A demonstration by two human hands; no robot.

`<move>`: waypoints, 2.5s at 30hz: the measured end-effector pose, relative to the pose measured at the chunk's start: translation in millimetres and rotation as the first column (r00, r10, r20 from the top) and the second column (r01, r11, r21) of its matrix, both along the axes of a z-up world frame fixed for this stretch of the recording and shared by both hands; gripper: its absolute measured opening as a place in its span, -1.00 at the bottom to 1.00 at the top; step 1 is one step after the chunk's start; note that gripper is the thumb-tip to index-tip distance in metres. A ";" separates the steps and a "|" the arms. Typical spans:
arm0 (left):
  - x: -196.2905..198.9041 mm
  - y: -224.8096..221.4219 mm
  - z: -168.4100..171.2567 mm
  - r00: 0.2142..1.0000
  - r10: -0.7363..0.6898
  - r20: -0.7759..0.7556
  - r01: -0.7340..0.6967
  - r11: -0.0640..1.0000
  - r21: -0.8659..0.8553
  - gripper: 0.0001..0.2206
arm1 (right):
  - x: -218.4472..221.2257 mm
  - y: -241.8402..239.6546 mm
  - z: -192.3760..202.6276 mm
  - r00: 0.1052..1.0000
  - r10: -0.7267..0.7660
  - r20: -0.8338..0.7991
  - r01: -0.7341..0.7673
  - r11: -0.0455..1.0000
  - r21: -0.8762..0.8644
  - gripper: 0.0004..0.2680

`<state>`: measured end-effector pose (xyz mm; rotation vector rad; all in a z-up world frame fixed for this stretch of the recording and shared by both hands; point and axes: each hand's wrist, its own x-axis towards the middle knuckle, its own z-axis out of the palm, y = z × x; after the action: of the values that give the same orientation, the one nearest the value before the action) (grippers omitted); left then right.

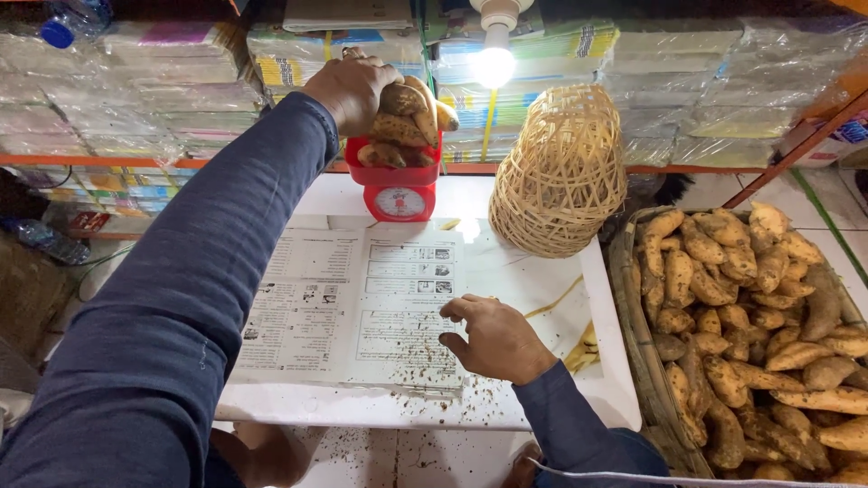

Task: Sorting and cleaning sweet potatoes by hand before placing them into a container on a scale for weighing.

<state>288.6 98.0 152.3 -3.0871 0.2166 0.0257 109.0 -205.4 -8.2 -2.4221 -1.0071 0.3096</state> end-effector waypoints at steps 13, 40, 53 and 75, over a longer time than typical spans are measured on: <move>-0.3 -6.1 5.4 1.000 -0.015 0.009 0.014 0.998 0.066 -0.35 | -0.2 0.7 -0.3 1.000 -0.006 0.006 0.006 1.000 0.010 -0.73; 29.2 21.8 -19.7 0.973 -0.178 0.145 0.111 0.918 0.380 -0.45 | -1.9 6.7 2.8 0.998 -0.013 -0.064 0.009 0.998 -0.065 -0.72; 16.9 12.2 -9.9 0.993 -0.098 0.072 0.080 0.972 0.223 -0.49 | -2.6 7.0 4.7 0.997 -0.017 -0.082 0.009 0.996 -0.089 -0.70; 10.1 11.7 -4.5 0.989 -0.111 0.094 0.089 0.973 0.215 -0.38 | -2.2 5.3 -1.4 0.998 0.018 -0.061 -0.021 0.998 -0.057 -0.72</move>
<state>298.7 109.7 147.8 -2.8534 0.3407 -0.1101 106.8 -200.2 -9.6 -2.4403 -1.0089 0.4211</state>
